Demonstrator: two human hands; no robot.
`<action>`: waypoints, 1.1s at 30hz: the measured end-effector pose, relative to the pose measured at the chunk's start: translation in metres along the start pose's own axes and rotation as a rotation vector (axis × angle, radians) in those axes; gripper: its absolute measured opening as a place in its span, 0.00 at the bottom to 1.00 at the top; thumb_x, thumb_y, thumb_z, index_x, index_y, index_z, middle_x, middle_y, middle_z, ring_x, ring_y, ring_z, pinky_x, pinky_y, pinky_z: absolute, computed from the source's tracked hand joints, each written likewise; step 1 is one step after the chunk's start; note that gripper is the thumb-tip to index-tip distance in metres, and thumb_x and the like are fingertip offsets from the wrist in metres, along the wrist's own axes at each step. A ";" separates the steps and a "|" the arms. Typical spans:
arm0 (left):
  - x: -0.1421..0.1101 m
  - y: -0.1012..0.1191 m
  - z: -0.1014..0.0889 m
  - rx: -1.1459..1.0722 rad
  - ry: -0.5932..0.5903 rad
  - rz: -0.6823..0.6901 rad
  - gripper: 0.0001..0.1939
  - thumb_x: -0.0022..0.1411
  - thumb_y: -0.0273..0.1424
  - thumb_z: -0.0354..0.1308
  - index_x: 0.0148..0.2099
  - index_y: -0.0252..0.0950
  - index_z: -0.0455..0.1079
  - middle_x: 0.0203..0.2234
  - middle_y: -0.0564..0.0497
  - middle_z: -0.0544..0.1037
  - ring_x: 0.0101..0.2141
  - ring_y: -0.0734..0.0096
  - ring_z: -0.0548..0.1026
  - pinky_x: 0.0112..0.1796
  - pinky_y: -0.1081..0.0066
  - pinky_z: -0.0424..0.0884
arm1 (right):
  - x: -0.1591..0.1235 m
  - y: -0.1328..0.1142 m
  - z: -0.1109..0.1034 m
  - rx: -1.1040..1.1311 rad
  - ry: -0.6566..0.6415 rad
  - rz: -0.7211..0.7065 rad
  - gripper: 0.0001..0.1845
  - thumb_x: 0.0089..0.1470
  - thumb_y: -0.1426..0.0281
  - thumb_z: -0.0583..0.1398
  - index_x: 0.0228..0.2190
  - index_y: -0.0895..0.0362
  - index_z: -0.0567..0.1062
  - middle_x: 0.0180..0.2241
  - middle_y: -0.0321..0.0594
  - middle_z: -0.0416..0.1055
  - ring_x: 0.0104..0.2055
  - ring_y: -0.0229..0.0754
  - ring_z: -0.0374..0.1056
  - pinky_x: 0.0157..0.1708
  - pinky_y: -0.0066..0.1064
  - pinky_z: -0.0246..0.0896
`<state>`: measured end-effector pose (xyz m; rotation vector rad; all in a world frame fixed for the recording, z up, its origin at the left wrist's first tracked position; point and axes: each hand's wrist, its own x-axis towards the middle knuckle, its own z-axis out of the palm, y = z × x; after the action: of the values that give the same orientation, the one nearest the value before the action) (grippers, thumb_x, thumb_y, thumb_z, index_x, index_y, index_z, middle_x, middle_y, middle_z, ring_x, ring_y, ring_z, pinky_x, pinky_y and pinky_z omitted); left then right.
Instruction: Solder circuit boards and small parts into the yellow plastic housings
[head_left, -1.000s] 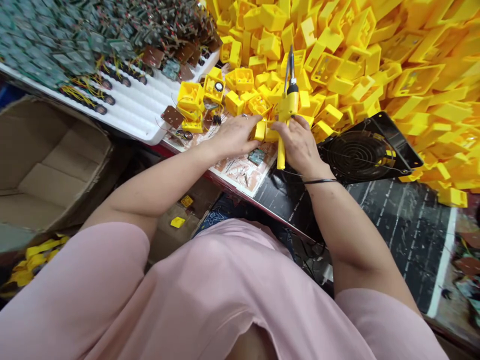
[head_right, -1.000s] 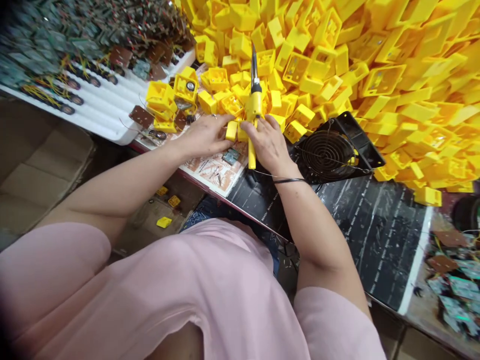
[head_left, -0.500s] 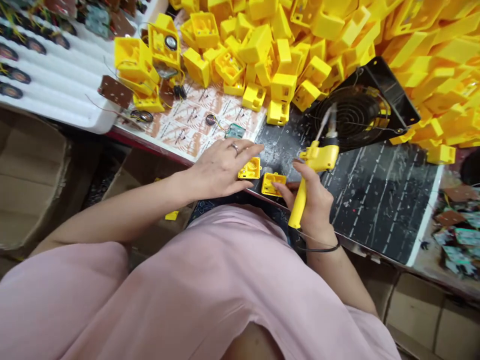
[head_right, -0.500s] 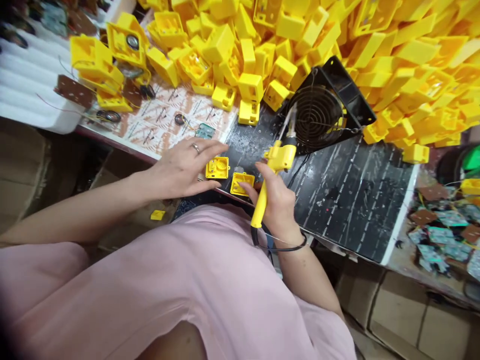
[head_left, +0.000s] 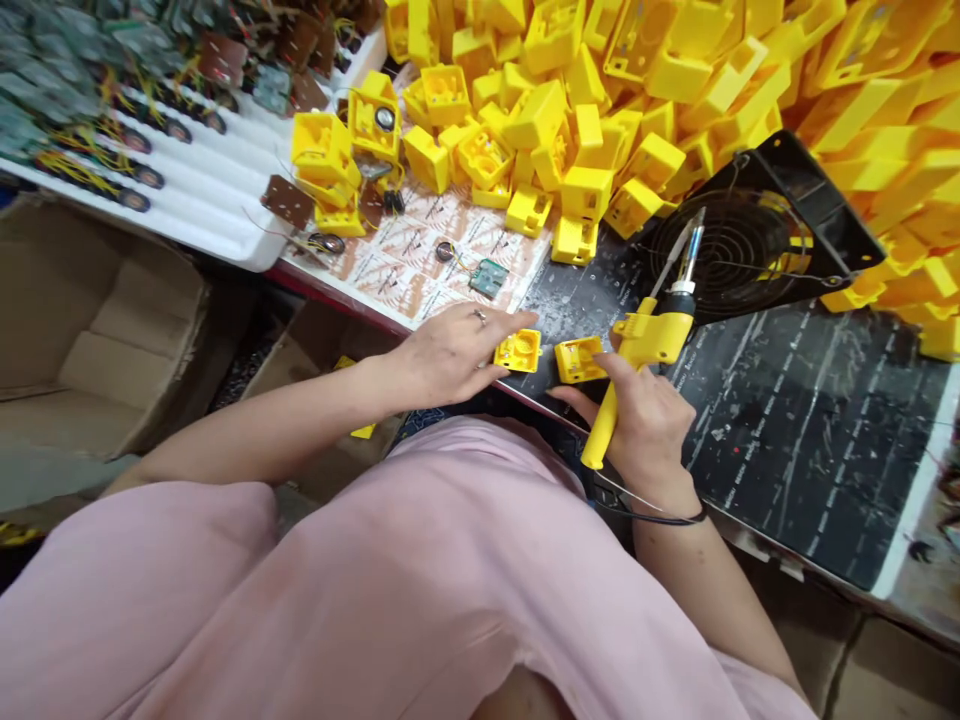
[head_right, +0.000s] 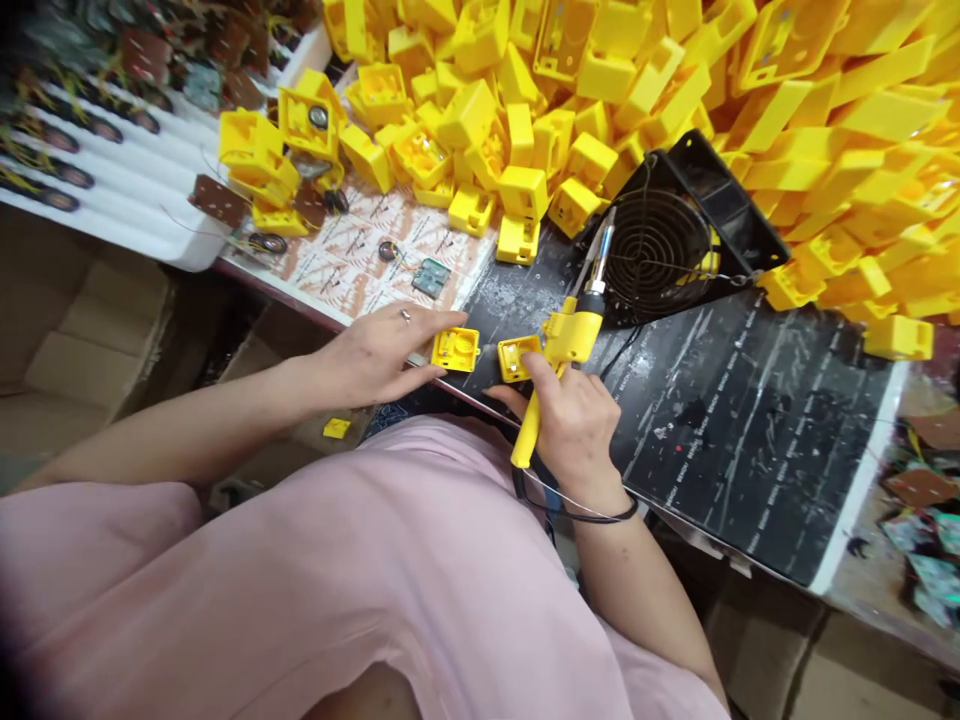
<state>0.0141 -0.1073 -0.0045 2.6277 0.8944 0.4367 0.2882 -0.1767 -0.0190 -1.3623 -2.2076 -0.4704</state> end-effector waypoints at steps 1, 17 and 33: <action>0.002 -0.002 0.000 -0.008 0.016 0.029 0.29 0.72 0.34 0.58 0.70 0.29 0.62 0.57 0.37 0.79 0.56 0.57 0.78 0.55 0.62 0.72 | 0.001 0.001 -0.001 0.011 -0.014 -0.021 0.25 0.60 0.55 0.69 0.50 0.57 0.73 0.28 0.35 0.73 0.26 0.40 0.66 0.31 0.33 0.56; 0.031 -0.076 -0.032 0.163 0.010 0.006 0.13 0.73 0.31 0.50 0.43 0.37 0.77 0.31 0.51 0.80 0.35 0.67 0.77 0.56 0.59 0.70 | 0.041 -0.011 0.015 0.487 0.000 0.124 0.23 0.62 0.56 0.67 0.54 0.51 0.69 0.49 0.44 0.80 0.47 0.46 0.80 0.45 0.35 0.77; 0.009 -0.010 -0.012 -1.594 0.168 -0.565 0.33 0.47 0.31 0.78 0.55 0.35 0.71 0.35 0.55 0.78 0.33 0.78 0.78 0.38 0.76 0.76 | 0.059 -0.051 0.018 0.504 0.314 0.200 0.25 0.56 0.71 0.72 0.51 0.50 0.69 0.37 0.30 0.79 0.31 0.35 0.78 0.36 0.26 0.77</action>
<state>0.0109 -0.0918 0.0035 0.8723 0.7402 0.7574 0.2167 -0.1470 -0.0011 -1.1275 -1.7541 -0.0388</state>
